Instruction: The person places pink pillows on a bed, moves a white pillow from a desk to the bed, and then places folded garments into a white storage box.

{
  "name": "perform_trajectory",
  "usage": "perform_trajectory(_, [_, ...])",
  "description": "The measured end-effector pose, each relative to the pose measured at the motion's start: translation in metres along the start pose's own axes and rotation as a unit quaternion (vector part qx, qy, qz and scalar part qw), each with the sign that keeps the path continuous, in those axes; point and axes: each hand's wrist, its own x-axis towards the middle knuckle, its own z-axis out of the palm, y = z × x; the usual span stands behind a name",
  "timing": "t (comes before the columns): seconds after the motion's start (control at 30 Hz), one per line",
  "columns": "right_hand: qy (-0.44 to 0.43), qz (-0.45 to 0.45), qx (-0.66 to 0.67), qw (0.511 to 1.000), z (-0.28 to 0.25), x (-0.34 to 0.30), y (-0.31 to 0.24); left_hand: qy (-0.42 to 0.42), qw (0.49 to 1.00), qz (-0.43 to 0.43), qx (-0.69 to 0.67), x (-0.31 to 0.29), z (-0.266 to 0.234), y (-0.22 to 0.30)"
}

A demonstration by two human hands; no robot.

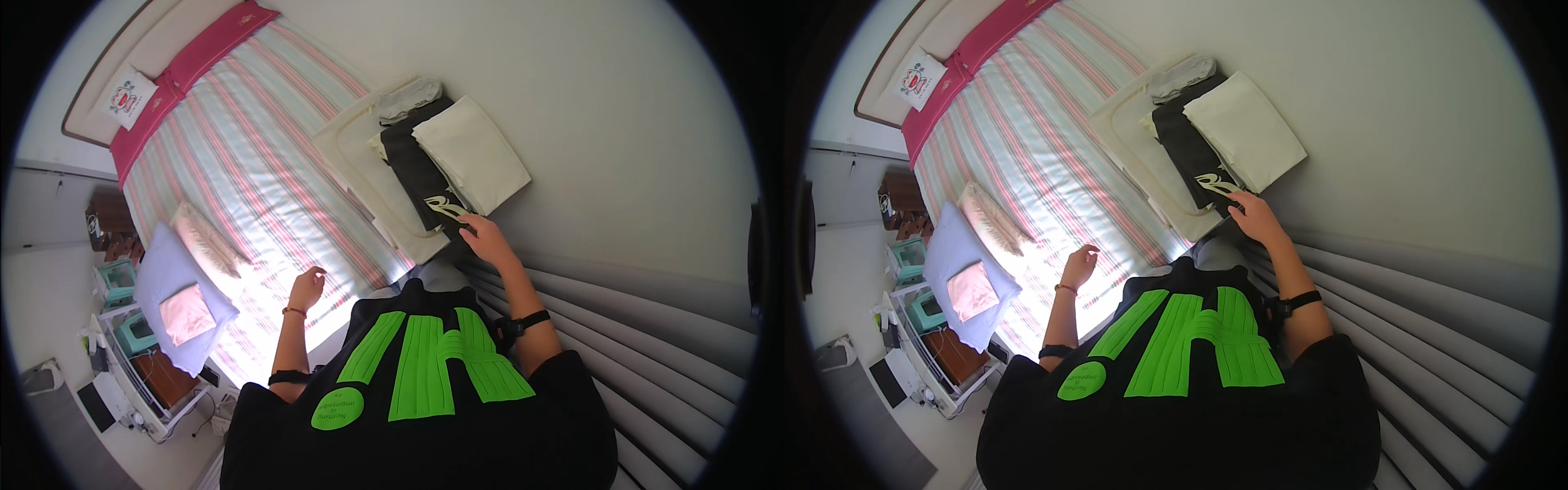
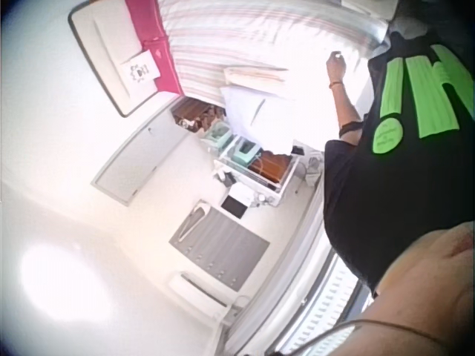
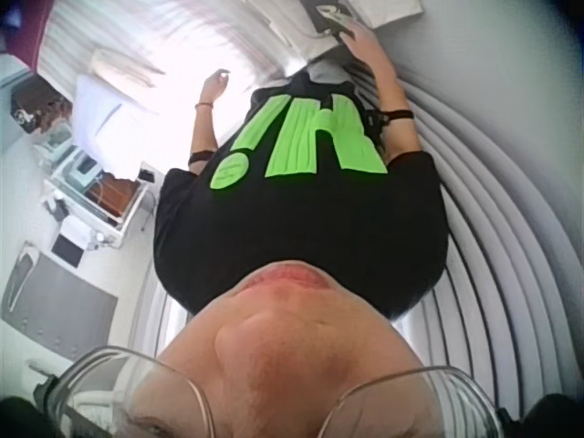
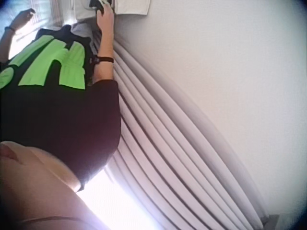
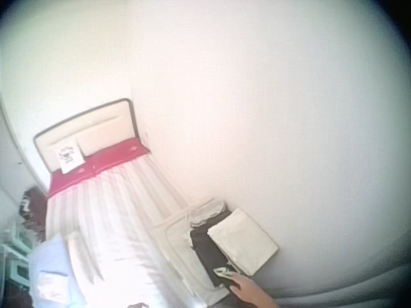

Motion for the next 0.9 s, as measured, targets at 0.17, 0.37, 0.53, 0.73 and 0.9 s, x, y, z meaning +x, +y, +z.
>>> perform_trajectory(0.17, [-0.067,-0.112,-0.104,0.986,0.057,0.041,0.029,-0.017,0.995,-0.094,-0.029,-0.062,0.030,-0.021])
perform_trajectory(0.37, [-0.183,-0.015,-0.272,0.944,0.105,0.040,0.024,0.047,0.983,-0.178,-0.021,-0.139,0.041,-0.011])
perform_trajectory(0.53, [-0.212,0.003,-0.368,0.905,0.119,0.034,0.013,0.022,0.979,-0.200,0.019,-0.184,0.042,0.006])
perform_trajectory(0.73, [-0.268,0.074,-0.290,0.916,0.101,0.062,-0.019,0.128,0.960,-0.247,-0.042,-0.235,0.044,0.013])
perform_trajectory(0.9, [0.124,-0.250,-0.226,0.933,0.124,0.071,0.005,0.205,0.940,-0.267,-0.059,-0.274,0.059,-0.023])
